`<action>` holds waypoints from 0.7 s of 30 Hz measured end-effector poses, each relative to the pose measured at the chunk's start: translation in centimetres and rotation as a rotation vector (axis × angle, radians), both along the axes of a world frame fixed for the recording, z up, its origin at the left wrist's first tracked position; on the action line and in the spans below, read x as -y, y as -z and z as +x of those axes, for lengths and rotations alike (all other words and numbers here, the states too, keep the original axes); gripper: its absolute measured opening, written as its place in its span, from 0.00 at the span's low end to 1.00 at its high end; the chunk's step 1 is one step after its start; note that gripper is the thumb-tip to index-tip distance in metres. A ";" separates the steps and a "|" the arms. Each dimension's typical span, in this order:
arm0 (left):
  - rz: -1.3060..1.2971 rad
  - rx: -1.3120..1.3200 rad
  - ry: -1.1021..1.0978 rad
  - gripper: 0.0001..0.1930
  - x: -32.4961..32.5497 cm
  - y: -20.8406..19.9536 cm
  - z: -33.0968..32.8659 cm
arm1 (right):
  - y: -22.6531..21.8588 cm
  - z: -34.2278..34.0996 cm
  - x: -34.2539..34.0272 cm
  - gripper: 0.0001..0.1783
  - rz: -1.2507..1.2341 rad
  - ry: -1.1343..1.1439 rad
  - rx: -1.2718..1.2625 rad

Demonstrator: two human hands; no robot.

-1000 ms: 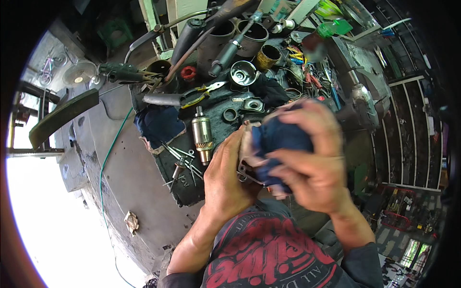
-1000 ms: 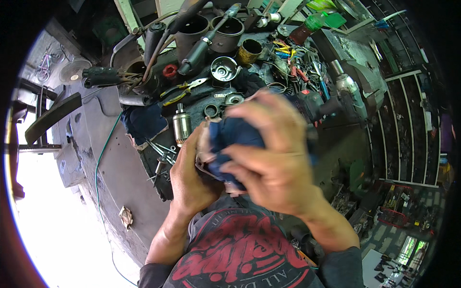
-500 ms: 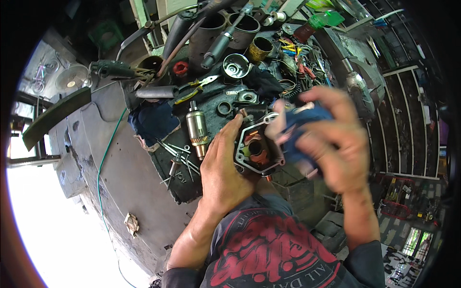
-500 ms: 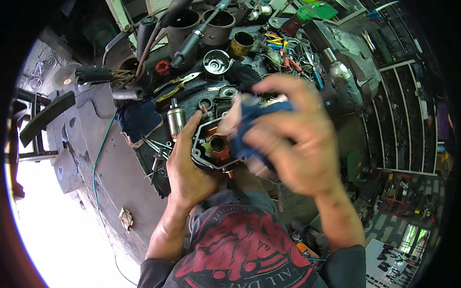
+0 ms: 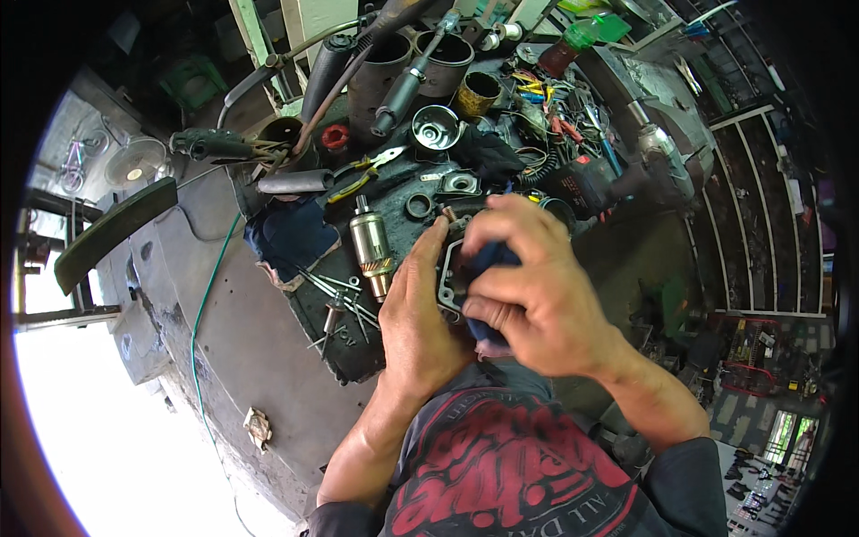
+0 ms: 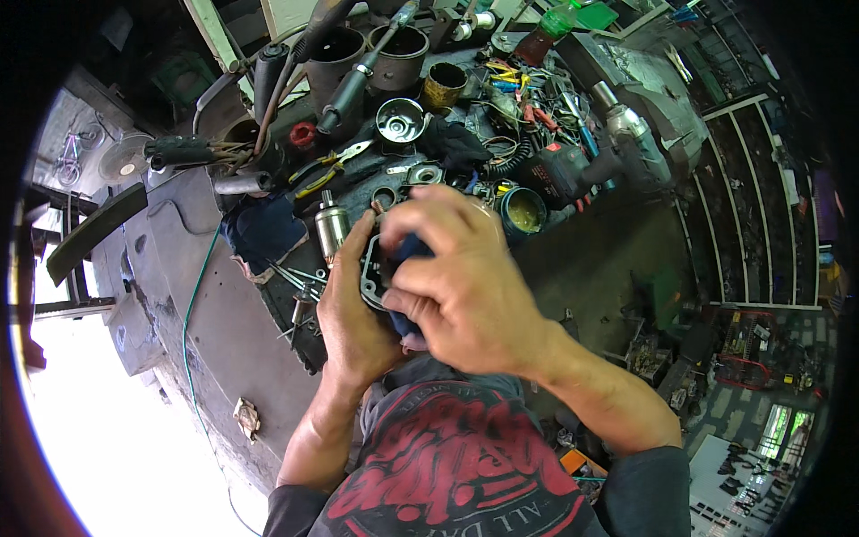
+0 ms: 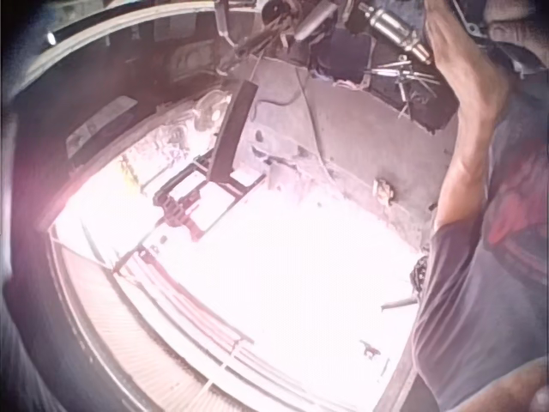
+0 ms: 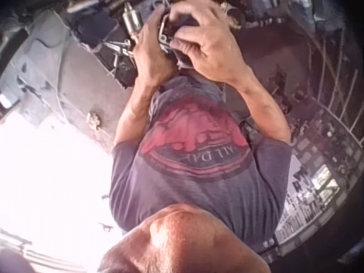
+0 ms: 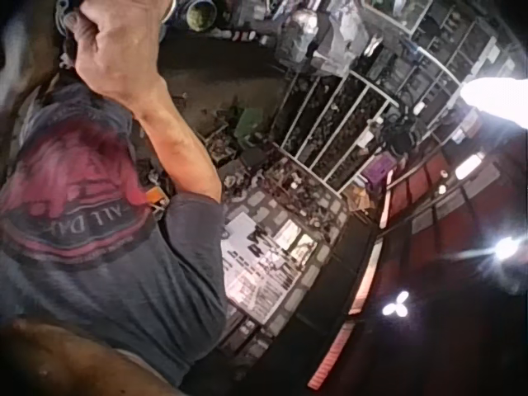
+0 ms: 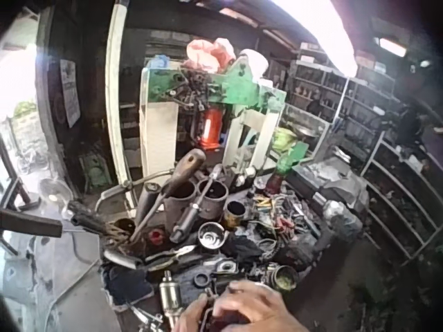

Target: The person cleans a small metal part on a bench grinder, then assembles it into a larger mechanical housing using a power drill. They handle various small components and tools on a cluttered workbench throughout the process.

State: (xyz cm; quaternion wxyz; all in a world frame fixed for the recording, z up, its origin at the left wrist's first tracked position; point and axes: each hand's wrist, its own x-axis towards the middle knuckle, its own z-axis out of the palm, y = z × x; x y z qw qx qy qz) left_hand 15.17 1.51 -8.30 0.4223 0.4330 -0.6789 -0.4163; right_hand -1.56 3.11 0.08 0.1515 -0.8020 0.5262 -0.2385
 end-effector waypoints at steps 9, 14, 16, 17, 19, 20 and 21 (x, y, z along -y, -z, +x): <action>0.043 0.051 0.020 0.53 0.2 -0.2 -0.1 | -3.6 -2.7 1.1 0.06 -0.147 0.064 -0.086; -0.022 0.052 0.027 0.53 0.5 0.0 0.3 | -5.7 -0.3 1.1 0.06 -0.179 0.237 0.243; -0.131 -0.074 0.061 0.54 0.7 0.2 0.4 | -2.9 0.6 0.0 0.12 -0.088 0.006 -0.045; -0.102 -0.037 0.082 0.52 0.7 0.2 0.4 | -2.0 -0.2 -0.6 0.13 -0.093 0.054 -0.066; -0.045 0.033 0.023 0.50 0.5 0.3 0.3 | -0.5 -1.7 -1.2 0.13 -0.100 0.111 -0.168; -0.043 0.059 0.043 0.48 0.5 0.2 0.4 | -0.2 -2.4 -1.2 0.13 -0.064 0.115 -0.170; -0.027 0.061 0.030 0.50 0.4 0.1 0.2 | -0.6 -3.0 -0.9 0.12 -0.091 0.024 -0.223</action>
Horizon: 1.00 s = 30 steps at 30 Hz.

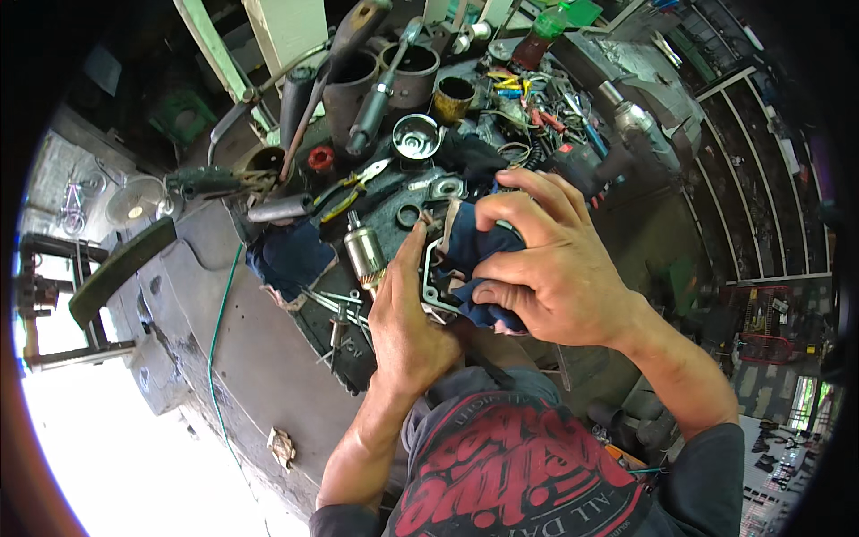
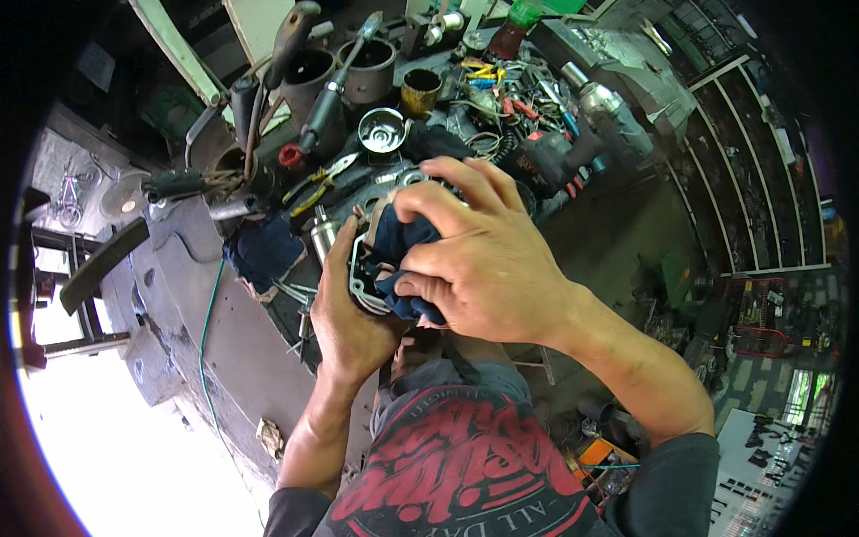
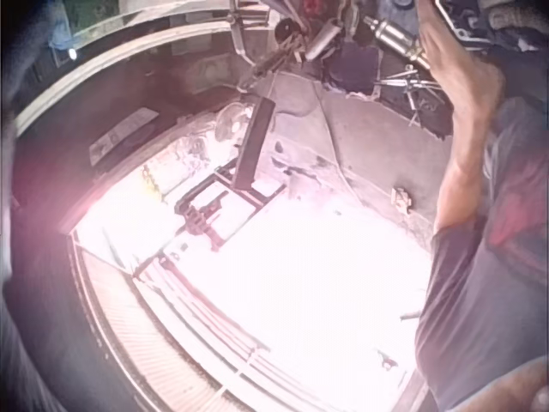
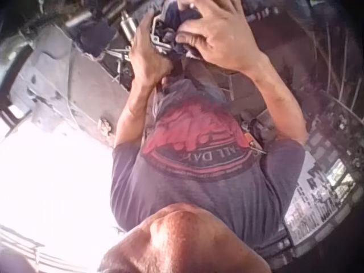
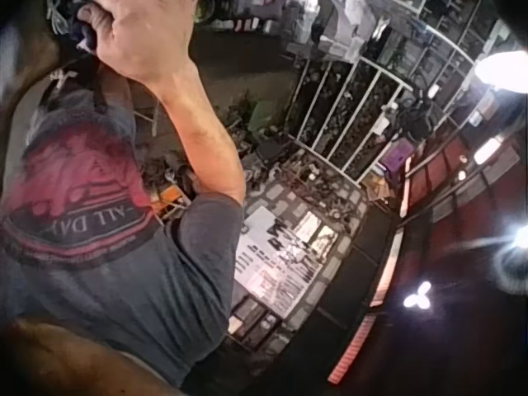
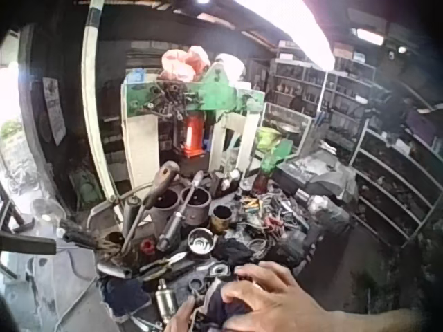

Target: The person cleans a small metal part on a bench grinder, then assembles it into a larger mechanical housing using a power drill. They handle various small components and tools on a cluttered workbench throughout the process.

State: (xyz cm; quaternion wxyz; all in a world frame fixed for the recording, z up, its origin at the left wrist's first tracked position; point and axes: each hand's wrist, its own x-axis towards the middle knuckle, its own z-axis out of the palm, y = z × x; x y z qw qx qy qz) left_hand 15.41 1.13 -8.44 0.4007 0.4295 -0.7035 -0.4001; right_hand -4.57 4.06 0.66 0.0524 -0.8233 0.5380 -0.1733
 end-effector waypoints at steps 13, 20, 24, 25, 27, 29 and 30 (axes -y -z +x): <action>-0.002 -0.014 -0.035 0.57 -0.2 0.9 -0.2 | 3.4 1.5 -0.1 0.10 0.070 0.216 0.665; -0.022 0.037 -0.016 0.61 -0.6 -1.5 1.6 | -2.9 -3.3 0.2 0.16 -0.211 0.508 1.268; 0.309 -0.820 -0.206 0.47 -2.7 -3.8 6.4 | -5.5 3.5 -1.5 0.19 -0.124 0.074 1.165; 0.388 -1.075 -0.156 0.42 -3.1 -3.8 7.7 | -4.5 6.6 -2.0 0.24 -0.043 -0.098 1.017; 0.434 -1.291 0.029 0.36 -4.4 -3.1 9.4 | -1.6 12.7 -2.1 0.33 0.251 -0.414 0.891; 0.209 -1.330 0.350 0.35 -4.4 -1.1 10.3 | 1.7 15.6 -2.2 0.36 0.255 -0.407 0.714; 0.240 -1.388 0.312 0.32 -5.3 -0.3 11.0 | 3.5 16.0 -1.9 0.38 0.099 -0.354 0.504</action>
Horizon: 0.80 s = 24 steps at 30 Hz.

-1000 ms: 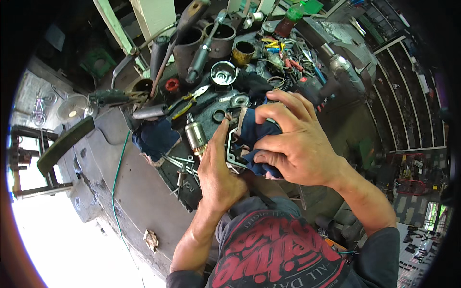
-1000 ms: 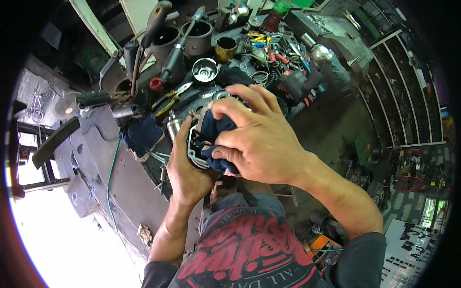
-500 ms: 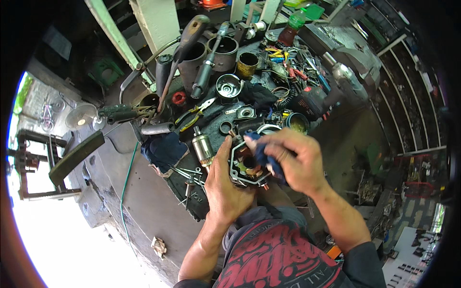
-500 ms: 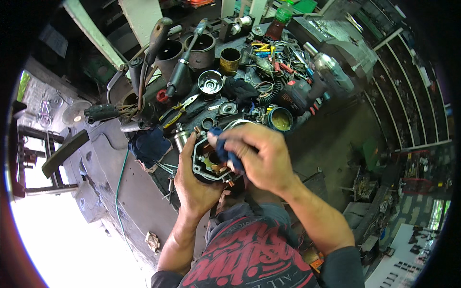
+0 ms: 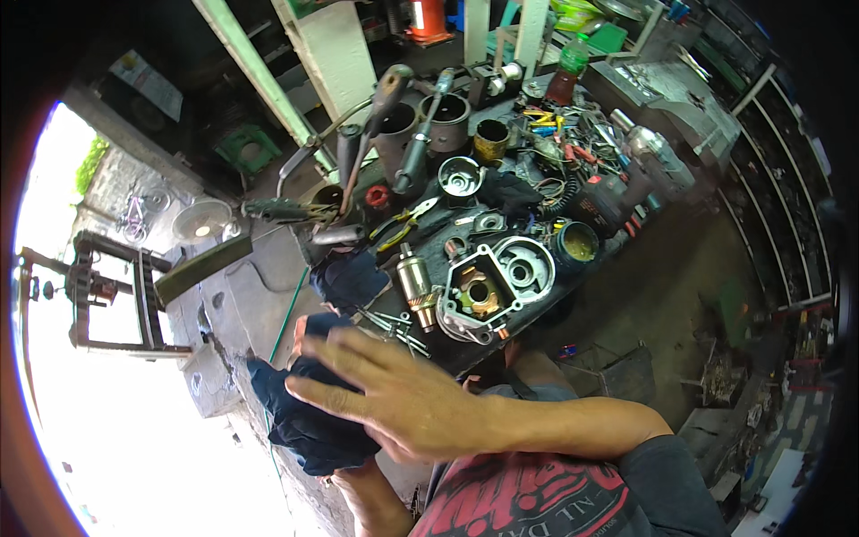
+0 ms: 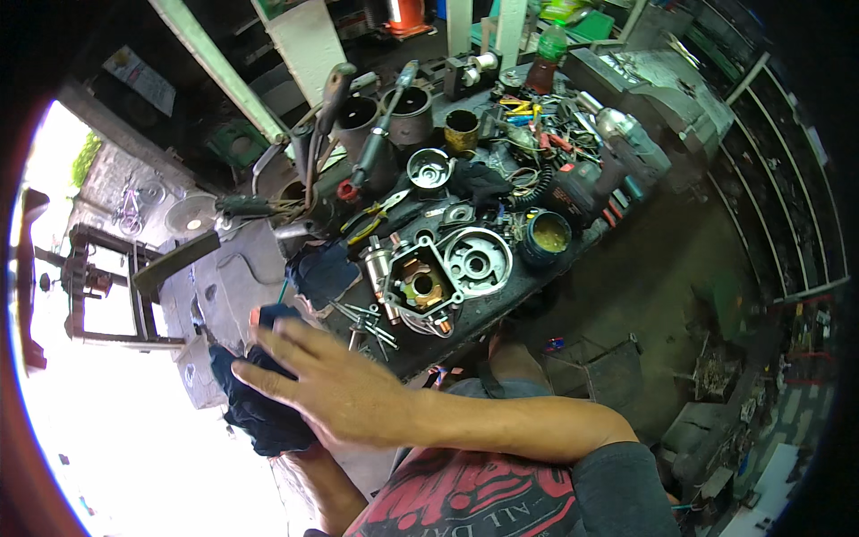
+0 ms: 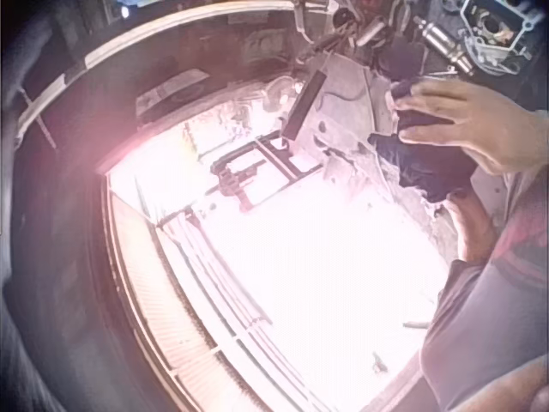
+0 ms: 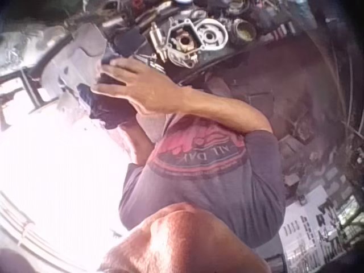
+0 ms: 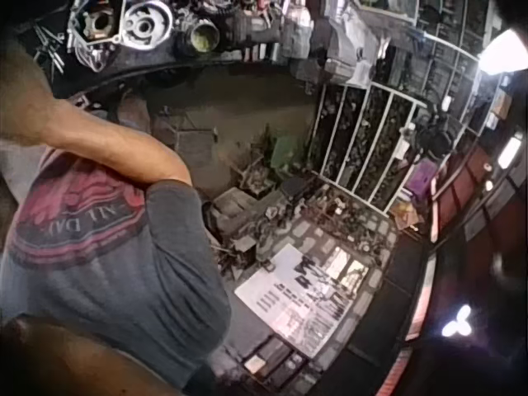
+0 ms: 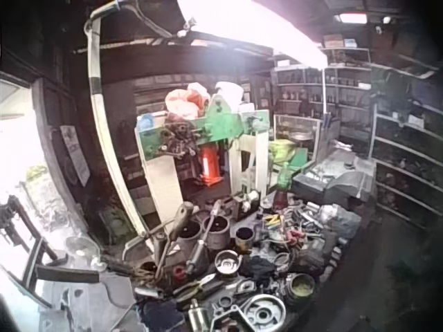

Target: The person cleans a small metal part on a bench grinder, then assembles it into a larger mechanical housing using a power drill. They handle various small components and tools on a cluttered workbench throughout the process.

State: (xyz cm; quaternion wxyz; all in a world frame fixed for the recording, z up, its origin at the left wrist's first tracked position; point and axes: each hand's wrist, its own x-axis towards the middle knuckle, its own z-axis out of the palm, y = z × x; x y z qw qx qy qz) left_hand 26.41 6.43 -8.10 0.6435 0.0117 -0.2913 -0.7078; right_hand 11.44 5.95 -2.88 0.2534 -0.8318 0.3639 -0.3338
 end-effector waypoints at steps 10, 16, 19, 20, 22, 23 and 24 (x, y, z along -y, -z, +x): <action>0.771 0.557 -0.618 0.24 -4.8 12.1 7.0 | 13.7 9.6 -1.9 0.16 0.222 -0.207 -0.237; 0.668 0.444 -0.635 0.24 -5.7 12.4 11.9 | 13.9 10.4 -2.2 0.25 0.538 -0.223 0.172; 0.828 0.270 -0.426 0.20 -5.3 12.1 10.5 | 12.8 10.9 -2.6 0.27 0.443 -0.092 -0.009; 0.931 0.456 -0.573 0.18 -5.4 12.1 10.3 | 12.5 10.8 -2.7 0.27 0.386 -0.166 -0.122; 0.998 0.563 -0.618 0.17 -5.7 12.5 10.4 | 12.6 9.5 -2.5 0.24 0.382 -0.314 -0.301; 1.025 0.488 -0.507 0.17 -6.2 12.9 11.1 | 12.9 8.4 -2.3 0.21 0.342 -0.306 -0.185; 1.109 0.394 -0.444 0.17 -6.4 13.3 12.3 | 13.4 6.9 -1.2 0.18 0.383 -0.344 -0.214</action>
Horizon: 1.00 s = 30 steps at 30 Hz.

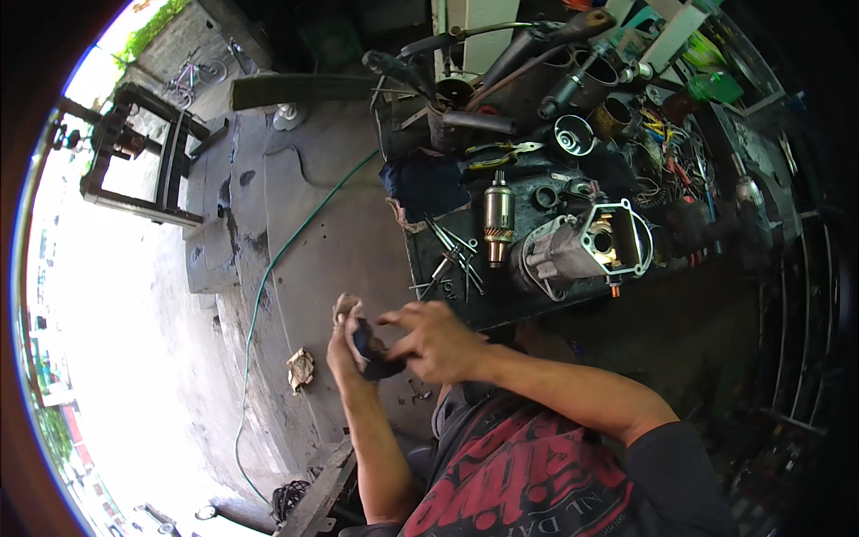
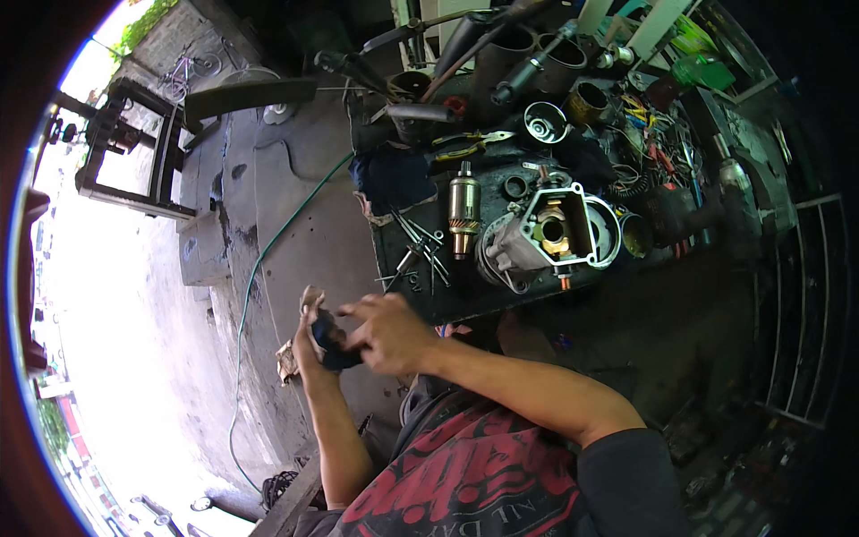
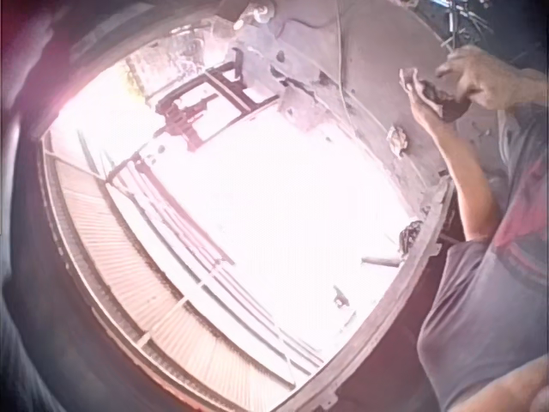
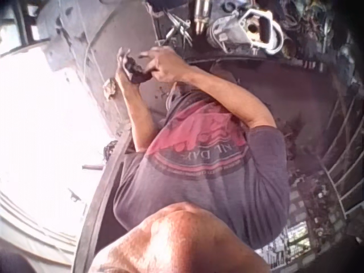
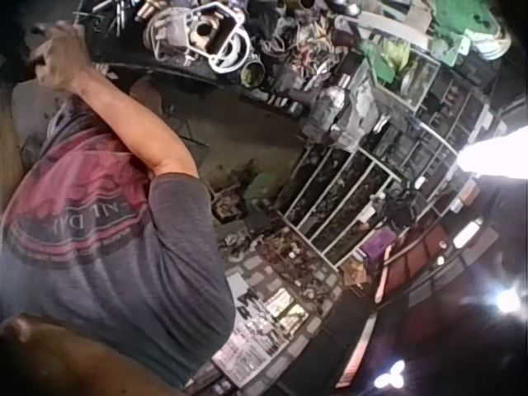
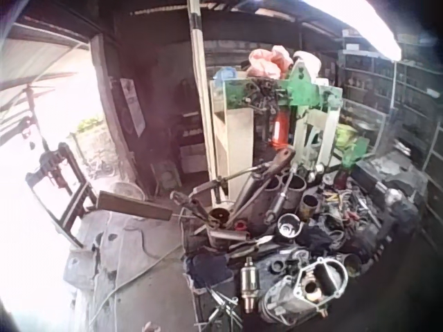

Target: The person cleans a small metal part on a bench grinder, then assembles it into a larger mechanical housing using a power drill. They handle various small components and tools on a cluttered workbench throughout the process.

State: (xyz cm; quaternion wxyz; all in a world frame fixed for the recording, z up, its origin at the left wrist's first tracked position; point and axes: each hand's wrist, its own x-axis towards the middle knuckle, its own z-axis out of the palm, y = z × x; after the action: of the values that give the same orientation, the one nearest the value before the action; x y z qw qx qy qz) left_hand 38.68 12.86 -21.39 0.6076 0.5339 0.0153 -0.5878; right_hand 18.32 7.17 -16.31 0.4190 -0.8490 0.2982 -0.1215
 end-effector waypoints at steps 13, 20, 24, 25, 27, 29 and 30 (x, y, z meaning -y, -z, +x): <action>-0.307 0.375 0.052 0.27 -5.0 10.2 0.4 | 5.7 -4.6 9.6 0.07 -0.566 0.099 -0.472; -0.572 -0.131 -0.177 0.25 -2.1 -1.0 -3.3 | 1.1 -5.6 5.8 0.14 -0.249 0.381 -0.144; -0.600 -0.113 -0.246 0.22 -0.4 -6.1 -7.9 | -1.0 -3.6 1.4 0.19 -0.054 0.417 0.019; -0.474 0.104 -0.165 0.20 -0.3 -6.5 -8.5 | -1.3 -3.0 0.4 0.18 -0.095 0.407 0.046; -0.210 0.436 -0.062 0.16 -0.5 -6.4 -9.5 | -1.7 -1.8 -1.5 0.18 -0.143 0.372 -0.013; -0.180 0.724 -0.124 0.16 -1.0 -6.0 -9.6 | -2.0 -1.1 -3.1 0.16 -0.059 0.403 0.118; -0.161 0.843 -0.111 0.17 -1.3 -6.0 -9.1 | -2.1 -0.9 -3.6 0.16 0.016 0.421 0.145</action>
State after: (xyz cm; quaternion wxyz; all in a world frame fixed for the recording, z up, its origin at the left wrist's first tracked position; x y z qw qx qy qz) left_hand 29.59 14.20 -15.40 0.6310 0.6767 -0.2514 -0.2841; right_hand 17.38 10.75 -14.24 0.4114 -0.7537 0.4388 -0.2648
